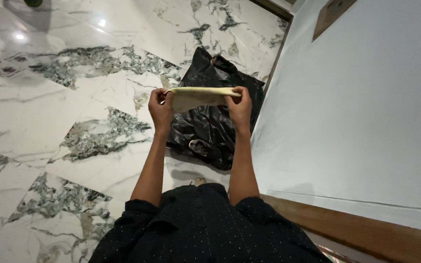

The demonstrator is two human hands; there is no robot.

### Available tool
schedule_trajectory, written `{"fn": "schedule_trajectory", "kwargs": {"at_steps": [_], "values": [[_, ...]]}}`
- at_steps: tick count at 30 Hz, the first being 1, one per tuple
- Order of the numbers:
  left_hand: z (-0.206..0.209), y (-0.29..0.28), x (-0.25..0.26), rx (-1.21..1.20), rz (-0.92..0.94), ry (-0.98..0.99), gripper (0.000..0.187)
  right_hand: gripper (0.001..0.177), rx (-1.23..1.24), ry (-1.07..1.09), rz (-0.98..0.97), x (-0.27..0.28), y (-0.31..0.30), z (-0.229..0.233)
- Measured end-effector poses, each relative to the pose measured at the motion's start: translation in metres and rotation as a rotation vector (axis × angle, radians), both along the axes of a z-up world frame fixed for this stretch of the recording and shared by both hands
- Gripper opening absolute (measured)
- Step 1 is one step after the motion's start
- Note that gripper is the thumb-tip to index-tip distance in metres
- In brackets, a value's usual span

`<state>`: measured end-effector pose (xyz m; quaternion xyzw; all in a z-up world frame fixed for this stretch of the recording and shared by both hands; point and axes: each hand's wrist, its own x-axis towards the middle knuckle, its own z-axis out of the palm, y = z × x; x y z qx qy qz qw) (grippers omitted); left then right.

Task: The person wipes a wooden door frame with a yellow cloth, then walks to a bucket to wet and wring the cloth. They return to wipe the door frame and a nearby glass panel with the damp cloth.

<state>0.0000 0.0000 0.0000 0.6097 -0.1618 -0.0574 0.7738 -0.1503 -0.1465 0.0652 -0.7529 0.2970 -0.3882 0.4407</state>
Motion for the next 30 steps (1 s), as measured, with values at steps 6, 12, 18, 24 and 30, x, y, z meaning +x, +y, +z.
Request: {"fn": "schedule_trajectory", "kwargs": {"at_steps": [6, 12, 18, 24, 30], "values": [[0.003, -0.005, -0.005, 0.008, 0.023, 0.017, 0.016, 0.013, -0.005, 0.021, -0.091, -0.003, -0.007, -0.003], [0.003, -0.007, -0.008, 0.081, 0.027, 0.022, 0.016, 0.016, -0.130, 0.047, -0.133, -0.004, -0.019, -0.020], [-0.001, -0.015, -0.010, 0.078, 0.017, -0.048, 0.016, 0.029, -0.385, 0.337, -0.163, -0.002, -0.008, -0.007], [0.020, -0.032, -0.028, 0.236, -0.077, -0.203, 0.016, 0.039, -0.269, 0.380, 0.269, 0.016, 0.020, 0.009], [0.042, -0.022, -0.033, 0.219, -0.172, -0.231, 0.019, 0.026, -0.212, 0.368, 0.321, 0.029, 0.024, -0.005]]}}
